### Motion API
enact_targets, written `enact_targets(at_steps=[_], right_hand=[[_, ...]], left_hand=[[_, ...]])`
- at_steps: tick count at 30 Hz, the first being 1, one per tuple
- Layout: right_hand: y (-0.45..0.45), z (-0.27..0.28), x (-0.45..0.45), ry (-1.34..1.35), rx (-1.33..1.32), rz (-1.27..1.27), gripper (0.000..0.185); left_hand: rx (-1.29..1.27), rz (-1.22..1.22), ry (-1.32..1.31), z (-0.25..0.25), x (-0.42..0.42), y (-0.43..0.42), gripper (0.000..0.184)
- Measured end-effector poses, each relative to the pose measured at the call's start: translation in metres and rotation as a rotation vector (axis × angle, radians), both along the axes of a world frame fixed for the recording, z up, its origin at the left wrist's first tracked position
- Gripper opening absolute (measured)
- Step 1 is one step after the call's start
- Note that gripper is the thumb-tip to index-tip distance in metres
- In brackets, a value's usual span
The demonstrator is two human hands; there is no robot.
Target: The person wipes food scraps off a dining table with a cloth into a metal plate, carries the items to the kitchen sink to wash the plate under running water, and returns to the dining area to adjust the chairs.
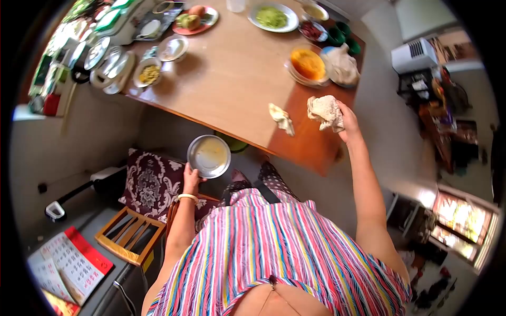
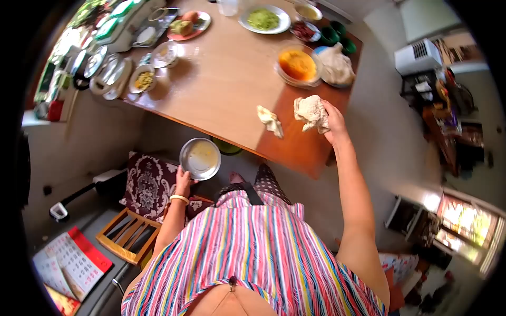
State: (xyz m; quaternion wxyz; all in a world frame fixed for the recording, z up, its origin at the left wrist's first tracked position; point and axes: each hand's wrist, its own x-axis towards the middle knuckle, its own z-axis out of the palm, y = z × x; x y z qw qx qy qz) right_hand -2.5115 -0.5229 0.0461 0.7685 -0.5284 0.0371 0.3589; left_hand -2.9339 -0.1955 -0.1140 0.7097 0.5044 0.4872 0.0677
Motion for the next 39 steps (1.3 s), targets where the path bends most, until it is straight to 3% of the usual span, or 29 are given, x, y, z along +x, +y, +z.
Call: enact_targets(at_steps=[4, 5, 7, 8, 11, 13, 16, 19, 21, 23, 24, 26, 29, 32, 35, 36, 38, 39], right_hand=[[0.105, 0.031, 0.014, -0.219, 0.111, 0.043, 0.027], [0.13, 0.029, 0.026, -0.617, -0.031, 0.16, 0.029], [0.17, 0.008, 0.047, -0.734, -0.287, 0.302, 0.032], [0.181, -0.02, 0.064, -0.892, -0.486, 0.386, 0.031], [0.199, -0.034, 0.073, -1.224, -1.06, 0.605, 0.026], [0.216, -0.049, 0.07, -1.235, -0.961, 0.532, 0.024], [0.246, -0.069, 0.045, -1.608, -0.703, 0.537, 0.023], [0.263, -0.114, 0.054, -1.693, -0.737, 0.456, 0.023], [0.27, -0.117, 0.072, -1.551, -0.66, 0.438, 0.015], [0.285, -0.096, 0.084, -1.537, -0.543, 0.295, 0.013], [0.292, -0.072, 0.085, -1.215, -0.481, 0.273, 0.021], [0.302, -0.03, 0.103, -1.008, -0.359, 0.358, 0.026], [0.321, -0.019, 0.133, -0.925, -0.158, 0.332, 0.025], [0.33, 0.011, 0.146, -0.99, -0.157, 0.445, 0.031], [0.334, 0.002, 0.162, -1.352, -0.608, 0.387, 0.04], [0.334, -0.034, 0.175, -1.605, -0.634, 0.294, 0.046], [0.327, -0.048, 0.145, -1.377, -0.6, 0.45, 0.04], [0.328, -0.087, 0.13, -1.482, -0.55, 0.327, 0.037]], left_hand=[[0.009, 0.04, -0.025, 0.005, 0.001, -0.005, 0.041], [-0.001, 0.04, -0.03, 0.005, 0.001, -0.006, 0.04], [-0.003, 0.073, -0.049, 0.007, 0.001, -0.009, 0.039], [-0.01, 0.076, -0.055, 0.009, 0.001, -0.009, 0.039], [-0.003, 0.126, -0.016, 0.015, 0.004, -0.012, 0.042], [0.003, 0.15, -0.006, 0.016, 0.003, -0.013, 0.044], [-0.004, 0.197, -0.01, 0.017, 0.003, -0.017, 0.045], [-0.019, 0.218, -0.02, 0.02, 0.004, -0.018, 0.045], [-0.009, 0.251, -0.009, 0.023, 0.007, -0.016, 0.046], [-0.006, 0.292, 0.004, 0.023, 0.007, -0.019, 0.046], [-0.006, 0.284, -0.002, 0.023, 0.005, -0.018, 0.046], [-0.021, 0.278, -0.006, 0.015, 0.0, -0.017, 0.045], [-0.018, 0.296, -0.012, 0.013, -0.002, -0.012, 0.045], [-0.009, 0.315, -0.006, 0.019, 0.002, -0.008, 0.045], [0.001, 0.309, -0.001, 0.023, 0.002, -0.006, 0.045], [0.006, 0.318, 0.0, 0.023, 0.003, -0.006, 0.045], [0.012, 0.331, -0.012, 0.023, 0.002, -0.006, 0.046], [0.009, 0.34, -0.009, 0.023, 0.001, -0.008, 0.045]])
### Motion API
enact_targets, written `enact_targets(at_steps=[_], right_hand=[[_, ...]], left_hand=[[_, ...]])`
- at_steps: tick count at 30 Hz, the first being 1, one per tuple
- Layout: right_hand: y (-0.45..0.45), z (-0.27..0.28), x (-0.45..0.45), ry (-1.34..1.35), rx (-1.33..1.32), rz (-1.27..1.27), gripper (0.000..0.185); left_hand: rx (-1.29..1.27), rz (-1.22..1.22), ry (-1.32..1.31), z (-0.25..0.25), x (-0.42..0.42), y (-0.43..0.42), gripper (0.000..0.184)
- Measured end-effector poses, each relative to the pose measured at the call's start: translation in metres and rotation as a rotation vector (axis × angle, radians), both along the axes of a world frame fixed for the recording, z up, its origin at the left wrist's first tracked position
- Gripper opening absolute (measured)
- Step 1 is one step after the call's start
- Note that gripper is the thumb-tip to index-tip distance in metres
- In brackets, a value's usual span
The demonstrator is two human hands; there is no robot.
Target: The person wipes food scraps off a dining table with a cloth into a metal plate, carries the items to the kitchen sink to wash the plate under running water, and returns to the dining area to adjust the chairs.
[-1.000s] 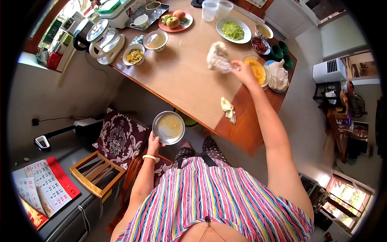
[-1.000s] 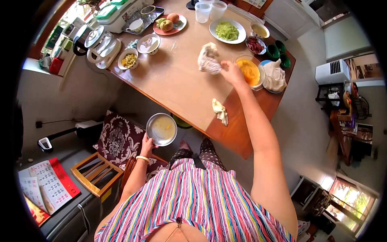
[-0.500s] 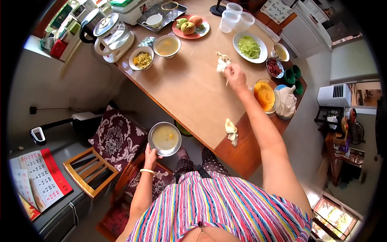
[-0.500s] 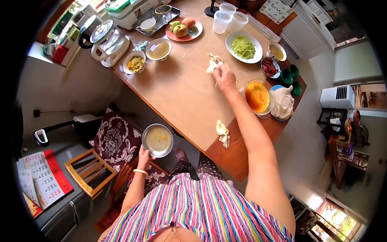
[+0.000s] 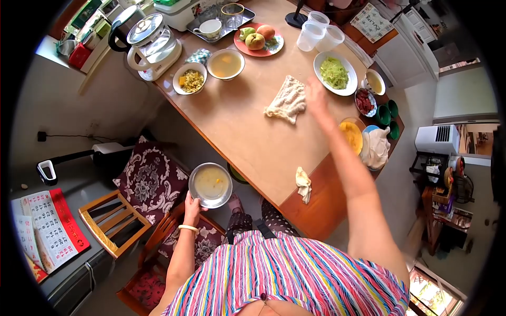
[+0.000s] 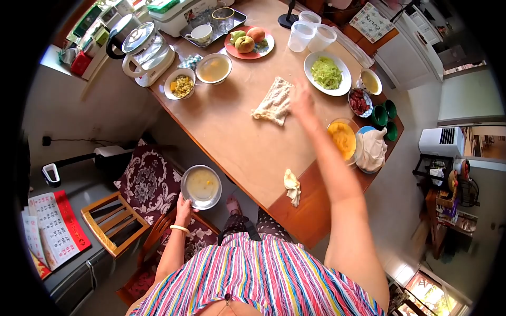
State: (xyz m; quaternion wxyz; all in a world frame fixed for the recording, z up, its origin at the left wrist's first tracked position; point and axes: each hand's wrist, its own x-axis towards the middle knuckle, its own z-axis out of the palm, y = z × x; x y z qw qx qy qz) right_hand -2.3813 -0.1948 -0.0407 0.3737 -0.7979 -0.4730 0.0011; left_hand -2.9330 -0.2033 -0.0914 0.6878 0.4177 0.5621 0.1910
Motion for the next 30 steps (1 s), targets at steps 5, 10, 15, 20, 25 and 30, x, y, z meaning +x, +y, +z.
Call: enact_targets(at_steps=[5, 10, 15, 20, 25, 30], right_hand=[[0.037, -0.061, -0.079, -0.013, -0.303, -0.36, 0.061], [0.072, -0.064, -0.053, -0.127, -0.436, -0.481, 0.069], [0.112, -0.069, 0.003, -0.154, -0.435, -0.46, 0.066], [0.137, -0.074, 0.04, -0.223, -0.452, -0.431, 0.063], [0.15, -0.078, 0.058, -0.251, -0.402, -0.441, 0.062], [0.149, -0.083, 0.056, -0.251, -0.384, -0.398, 0.06]], left_hand=[[-0.019, 0.041, 0.017, -0.002, -0.002, -0.012, 0.046], [-0.057, 0.103, 0.037, 0.003, 0.007, -0.016, 0.048], [-0.076, 0.16, 0.034, 0.0, 0.012, -0.021, 0.048], [-0.078, 0.195, 0.047, -0.001, 0.018, -0.022, 0.048], [-0.086, 0.192, 0.054, 0.002, 0.028, -0.017, 0.048], [-0.064, 0.162, 0.024, -0.006, 0.028, -0.012, 0.049]])
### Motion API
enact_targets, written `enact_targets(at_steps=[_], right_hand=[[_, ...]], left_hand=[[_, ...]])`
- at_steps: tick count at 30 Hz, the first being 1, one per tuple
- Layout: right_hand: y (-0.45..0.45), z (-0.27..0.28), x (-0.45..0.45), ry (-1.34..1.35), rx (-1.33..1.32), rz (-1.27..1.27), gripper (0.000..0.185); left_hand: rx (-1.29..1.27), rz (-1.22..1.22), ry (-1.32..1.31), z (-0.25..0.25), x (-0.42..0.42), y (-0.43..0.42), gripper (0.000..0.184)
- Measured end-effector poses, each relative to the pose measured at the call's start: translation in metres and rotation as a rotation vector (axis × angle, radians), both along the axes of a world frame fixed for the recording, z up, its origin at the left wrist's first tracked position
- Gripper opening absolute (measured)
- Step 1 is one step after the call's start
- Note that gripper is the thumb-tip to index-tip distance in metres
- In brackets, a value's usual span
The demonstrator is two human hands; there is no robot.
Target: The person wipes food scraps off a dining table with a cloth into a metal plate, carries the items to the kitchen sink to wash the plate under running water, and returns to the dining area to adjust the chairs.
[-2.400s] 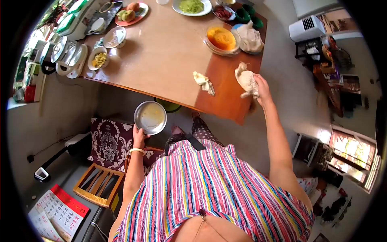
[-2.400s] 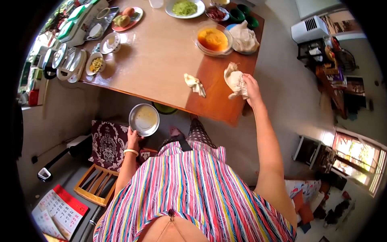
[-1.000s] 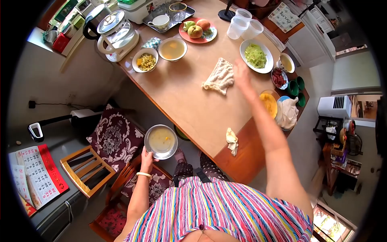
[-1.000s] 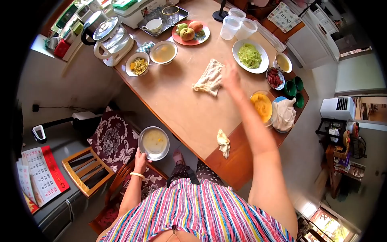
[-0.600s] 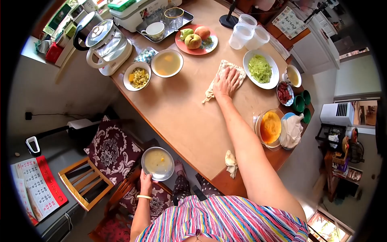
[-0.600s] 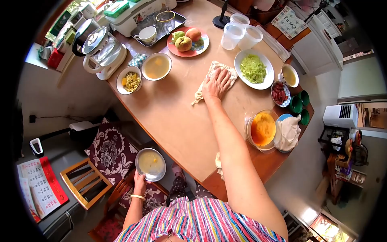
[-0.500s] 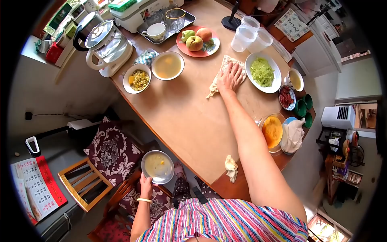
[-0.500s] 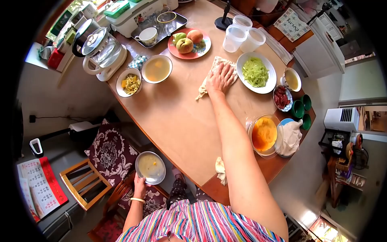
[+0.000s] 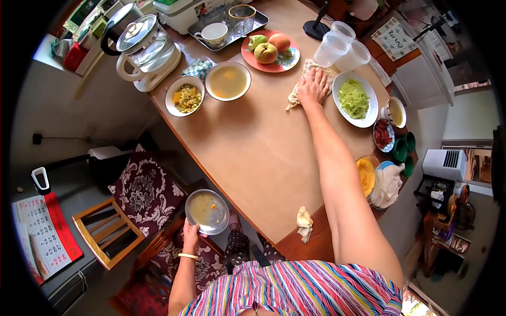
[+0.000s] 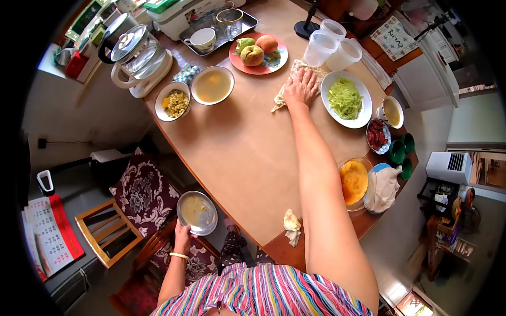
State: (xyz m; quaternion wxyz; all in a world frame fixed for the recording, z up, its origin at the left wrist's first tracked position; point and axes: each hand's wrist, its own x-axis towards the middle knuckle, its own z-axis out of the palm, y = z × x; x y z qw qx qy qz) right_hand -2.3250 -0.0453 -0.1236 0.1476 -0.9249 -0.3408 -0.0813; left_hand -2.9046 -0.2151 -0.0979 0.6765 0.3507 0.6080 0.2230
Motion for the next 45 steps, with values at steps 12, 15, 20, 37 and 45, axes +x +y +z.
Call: enact_targets(at_steps=[12, 15, 20, 37, 45], right_hand=[[-0.015, 0.008, -0.121, 0.032, 0.051, 0.527, 0.058], [-0.007, 0.015, -0.123, 0.036, 0.045, 0.734, 0.056], [0.022, 0.017, -0.116, -0.013, -0.029, 0.77, 0.052], [-0.063, 0.026, -0.253, 0.118, 0.027, 0.839, 0.055], [-0.002, 0.028, -0.274, 0.041, 0.098, 0.837, 0.053]], left_hand=[[0.606, -0.477, 0.323, -0.075, -0.059, -0.017, 0.046], [0.415, -0.295, 0.214, -0.074, -0.061, -0.017, 0.046], [-0.011, 0.002, -0.027, -0.003, -0.016, -0.006, 0.049], [0.053, 0.058, -0.091, 0.012, -0.035, -0.004, 0.041], [0.011, 0.098, -0.094, 0.009, -0.057, -0.019, 0.043]])
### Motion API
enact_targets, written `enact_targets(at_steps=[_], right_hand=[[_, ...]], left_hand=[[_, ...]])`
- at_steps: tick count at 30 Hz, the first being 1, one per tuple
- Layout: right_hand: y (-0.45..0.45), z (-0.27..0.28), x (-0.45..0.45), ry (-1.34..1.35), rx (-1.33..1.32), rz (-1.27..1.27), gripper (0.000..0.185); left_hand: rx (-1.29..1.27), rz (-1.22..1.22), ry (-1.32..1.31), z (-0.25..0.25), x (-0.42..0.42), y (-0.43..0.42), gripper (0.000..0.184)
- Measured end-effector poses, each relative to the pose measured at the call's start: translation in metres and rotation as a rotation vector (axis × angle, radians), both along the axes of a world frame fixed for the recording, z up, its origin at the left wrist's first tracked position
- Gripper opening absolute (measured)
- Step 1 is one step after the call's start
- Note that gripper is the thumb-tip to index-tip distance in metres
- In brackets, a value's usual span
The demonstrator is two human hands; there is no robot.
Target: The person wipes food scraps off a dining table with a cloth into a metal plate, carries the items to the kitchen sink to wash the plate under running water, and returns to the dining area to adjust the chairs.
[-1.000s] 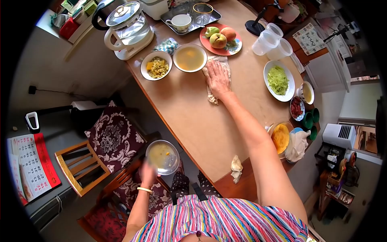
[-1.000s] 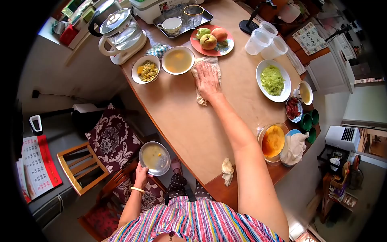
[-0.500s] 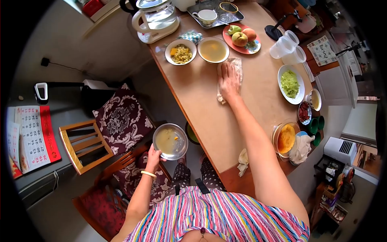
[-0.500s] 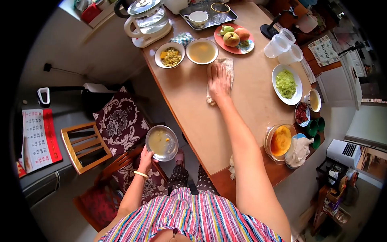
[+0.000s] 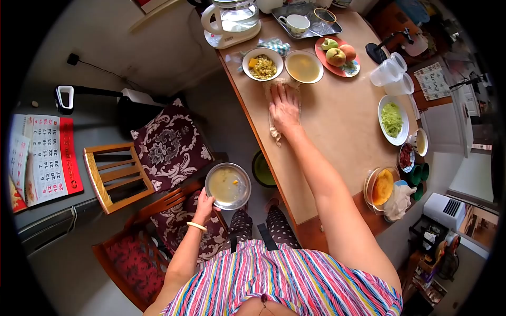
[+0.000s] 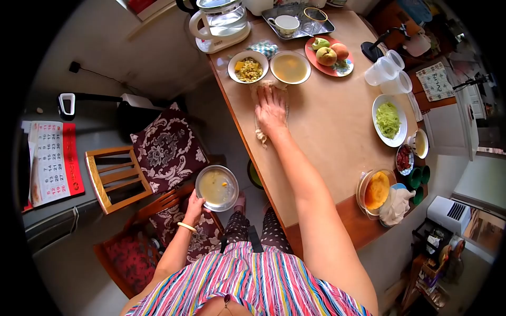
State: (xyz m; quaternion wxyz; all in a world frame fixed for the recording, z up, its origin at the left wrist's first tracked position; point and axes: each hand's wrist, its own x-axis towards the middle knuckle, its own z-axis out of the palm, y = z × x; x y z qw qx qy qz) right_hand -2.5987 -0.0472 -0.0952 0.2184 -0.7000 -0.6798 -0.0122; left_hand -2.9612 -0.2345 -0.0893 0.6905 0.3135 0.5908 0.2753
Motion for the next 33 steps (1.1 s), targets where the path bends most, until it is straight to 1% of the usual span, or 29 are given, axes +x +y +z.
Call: enact_targets(at_steps=[2, 5, 6, 8, 11, 14, 16, 19, 20, 23, 25, 27, 28, 29, 31, 33], right_hand=[[0.004, 0.0, -0.003, -0.058, 0.037, -0.031, 0.053], [-0.009, -0.009, -0.015, -0.005, 0.039, -0.038, 0.053], [-0.024, 0.002, -0.026, 0.05, -0.034, 0.003, 0.054], [-0.05, 0.005, -0.046, 0.039, -0.038, 0.11, 0.055], [-0.048, 0.008, -0.059, 0.001, -0.032, 0.191, 0.055], [-0.028, 0.011, -0.071, 0.012, -0.028, 0.24, 0.054], [-0.005, 0.012, -0.077, 0.033, -0.009, 0.283, 0.053], [0.028, 0.008, -0.085, -0.089, 0.05, 0.29, 0.054], [0.042, -0.002, -0.088, -0.111, 0.05, 0.284, 0.054], [0.07, 0.001, -0.097, -0.219, -0.006, 0.225, 0.052], [0.074, -0.004, -0.097, -0.238, -0.018, 0.217, 0.053], [0.069, -0.01, -0.095, -0.169, 0.033, 0.205, 0.054], [0.051, 0.0, -0.092, -0.028, 0.047, 0.218, 0.057], [0.033, -0.001, -0.089, 0.016, 0.081, 0.197, 0.058], [-0.015, 0.008, -0.076, 0.098, 0.056, 0.19, 0.057], [-0.064, 0.003, -0.06, 0.07, 0.078, 0.079, 0.055]], left_hand=[[0.01, -0.016, 0.009, 0.0, -0.003, -0.002, 0.043], [0.028, -0.041, 0.009, -0.003, -0.01, -0.003, 0.043], [0.034, -0.042, 0.01, -0.003, -0.01, -0.004, 0.042], [0.015, -0.047, -0.002, 0.001, -0.009, -0.004, 0.041], [0.02, -0.033, -0.025, -0.005, -0.011, -0.004, 0.04], [0.015, -0.044, -0.034, -0.013, -0.014, -0.005, 0.048], [0.023, -0.011, -0.057, -0.017, -0.013, -0.007, 0.047], [0.004, 0.017, -0.062, -0.017, -0.015, -0.011, 0.047], [-0.004, 0.02, -0.061, -0.017, -0.014, -0.011, 0.047], [-0.012, 0.052, -0.033, -0.008, -0.008, -0.011, 0.046], [-0.007, 0.02, -0.054, -0.007, -0.012, -0.008, 0.043], [0.004, 0.016, -0.041, -0.007, -0.012, -0.007, 0.041], [0.014, 0.009, -0.029, -0.005, -0.011, -0.004, 0.041], [0.019, 0.001, -0.018, -0.001, -0.01, -0.004, 0.041], [0.044, -0.055, 0.0, 0.003, -0.01, -0.001, 0.041], [0.054, -0.094, 0.021, 0.017, -0.002, 0.006, 0.043]])
